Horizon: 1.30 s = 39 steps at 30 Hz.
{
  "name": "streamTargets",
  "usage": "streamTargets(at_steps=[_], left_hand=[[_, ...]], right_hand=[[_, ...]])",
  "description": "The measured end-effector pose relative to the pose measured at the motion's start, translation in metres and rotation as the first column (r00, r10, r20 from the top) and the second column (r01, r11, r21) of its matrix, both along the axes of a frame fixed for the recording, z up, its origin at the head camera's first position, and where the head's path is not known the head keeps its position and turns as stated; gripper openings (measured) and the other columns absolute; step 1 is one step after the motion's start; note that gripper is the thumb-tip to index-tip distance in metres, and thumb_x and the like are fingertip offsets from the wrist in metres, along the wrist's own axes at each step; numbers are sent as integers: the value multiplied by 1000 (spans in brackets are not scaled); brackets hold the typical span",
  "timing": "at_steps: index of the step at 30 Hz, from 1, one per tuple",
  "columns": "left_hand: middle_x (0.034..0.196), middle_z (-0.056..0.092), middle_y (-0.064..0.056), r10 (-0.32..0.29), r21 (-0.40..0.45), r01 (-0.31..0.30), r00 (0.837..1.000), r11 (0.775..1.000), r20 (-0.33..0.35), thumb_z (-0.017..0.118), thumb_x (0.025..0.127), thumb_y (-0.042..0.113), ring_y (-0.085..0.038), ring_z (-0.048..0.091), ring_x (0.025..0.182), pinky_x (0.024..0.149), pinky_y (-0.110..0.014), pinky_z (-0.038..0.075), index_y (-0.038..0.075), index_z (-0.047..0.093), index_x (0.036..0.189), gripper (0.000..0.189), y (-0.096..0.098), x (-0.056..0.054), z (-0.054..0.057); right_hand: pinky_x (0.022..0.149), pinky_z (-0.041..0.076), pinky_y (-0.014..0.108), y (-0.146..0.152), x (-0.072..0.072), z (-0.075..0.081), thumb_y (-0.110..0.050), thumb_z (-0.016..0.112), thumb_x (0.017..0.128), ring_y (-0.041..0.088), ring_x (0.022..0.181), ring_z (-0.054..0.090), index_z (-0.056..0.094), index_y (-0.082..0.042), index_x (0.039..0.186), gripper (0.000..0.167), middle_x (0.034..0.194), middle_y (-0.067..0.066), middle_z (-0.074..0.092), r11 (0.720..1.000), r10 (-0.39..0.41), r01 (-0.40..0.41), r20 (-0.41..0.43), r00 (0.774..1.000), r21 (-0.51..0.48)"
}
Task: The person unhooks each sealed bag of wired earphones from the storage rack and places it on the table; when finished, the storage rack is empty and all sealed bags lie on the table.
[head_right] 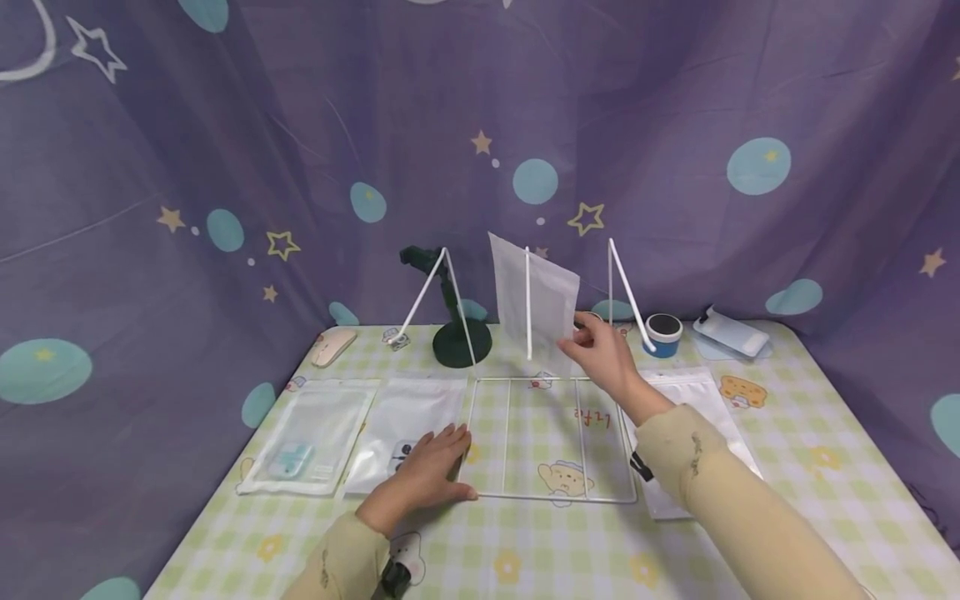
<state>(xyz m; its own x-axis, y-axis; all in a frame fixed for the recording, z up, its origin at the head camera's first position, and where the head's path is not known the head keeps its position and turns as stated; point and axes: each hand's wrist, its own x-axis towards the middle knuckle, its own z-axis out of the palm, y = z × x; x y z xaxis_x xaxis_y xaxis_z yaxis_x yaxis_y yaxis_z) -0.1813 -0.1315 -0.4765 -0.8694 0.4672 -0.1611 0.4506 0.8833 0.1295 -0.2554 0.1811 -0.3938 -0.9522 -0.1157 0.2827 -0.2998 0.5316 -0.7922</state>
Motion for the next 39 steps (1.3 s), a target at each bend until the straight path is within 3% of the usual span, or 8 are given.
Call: streamTargets(at_steps=[5, 10, 17, 22, 29, 32, 36, 39], left_hand=[[155, 33, -13, 5, 12, -5, 1000, 1000, 13, 74, 78, 56, -31, 27, 144, 113, -53, 25, 3, 40, 148, 94, -1, 0, -1], [156, 33, -13, 8, 14, -8, 1000, 1000, 15, 74, 78, 56, -31, 27, 144, 114, -53, 24, 3, 39, 148, 94, -1, -1, -2], [156, 32, -13, 15, 21, -15, 1000, 1000, 23, 75, 79, 55, -31, 26, 144, 114, -52, 23, 3, 39, 148, 93, -1, -1, -2], [156, 31, -12, 16, 16, -16, 1000, 1000, 26, 74, 79, 55, -30, 26, 144, 114, -52, 23, 4, 39, 149, 93, -1, -1, -2], [156, 32, -12, 18, 27, -19, 999, 999, 30, 75, 79, 54, -30, 26, 144, 115, -52, 23, 4, 39, 149, 93, -1, 0, -1], [156, 32, -12, 16, 33, -17, 999, 999, 28, 75, 79, 54, -30, 26, 144, 114, -52, 23, 4, 40, 148, 93, -1, 0, -1], [156, 33, -13, 8, 25, -8, 1000, 1000, 15, 75, 79, 54, -30, 27, 144, 114, -52, 23, 3, 40, 148, 93, -1, -1, 0], [155, 33, -13, 5, 21, -5, 1000, 1000, 13, 75, 79, 54, -30, 27, 144, 114, -52, 23, 3, 40, 148, 93, -1, -1, 0]], right_hand=[[64, 45, 34, -4, 2, 0, -27, 65, 95, 21, 73, 59, 72, -4, 100, 25, 83, 9, 69, 997, -67, 69, -49, 997, 35], [58, 40, 30, -4, 6, -1, -26, 62, 97, 17, 64, 50, 64, -3, 78, 30, 73, 6, 62, 994, -101, 103, -108, 989, 19], [61, 40, 25, -1, 20, -4, -14, 58, 98, 15, 67, 50, 62, 2, 84, 21, 75, 13, 61, 996, -84, 76, -208, 974, -47], [65, 42, 18, 6, 34, -7, -11, 57, 99, 6, 76, 54, 66, 3, 101, 17, 96, 20, 70, 994, -79, 62, -217, 973, -85], [60, 45, 15, 16, 55, -5, -11, 54, 100, 1, 70, 56, 62, 6, 98, 19, 90, 20, 69, 992, -49, 27, -184, 982, -121], [65, 50, 15, 21, 65, -2, -11, 54, 101, 0, 78, 61, 63, 7, 109, 22, 99, 21, 70, 988, -25, 0, -155, 988, -155], [65, 54, 20, 26, 77, -1, -11, 52, 101, 2, 78, 65, 62, 7, 113, 24, 98, 20, 70, 983, 5, -28, -122, 993, -182], [64, 54, 20, 28, 85, 1, -13, 53, 101, 2, 77, 64, 63, 6, 111, 24, 95, 12, 71, 988, -9, -10, -117, 993, -157]])
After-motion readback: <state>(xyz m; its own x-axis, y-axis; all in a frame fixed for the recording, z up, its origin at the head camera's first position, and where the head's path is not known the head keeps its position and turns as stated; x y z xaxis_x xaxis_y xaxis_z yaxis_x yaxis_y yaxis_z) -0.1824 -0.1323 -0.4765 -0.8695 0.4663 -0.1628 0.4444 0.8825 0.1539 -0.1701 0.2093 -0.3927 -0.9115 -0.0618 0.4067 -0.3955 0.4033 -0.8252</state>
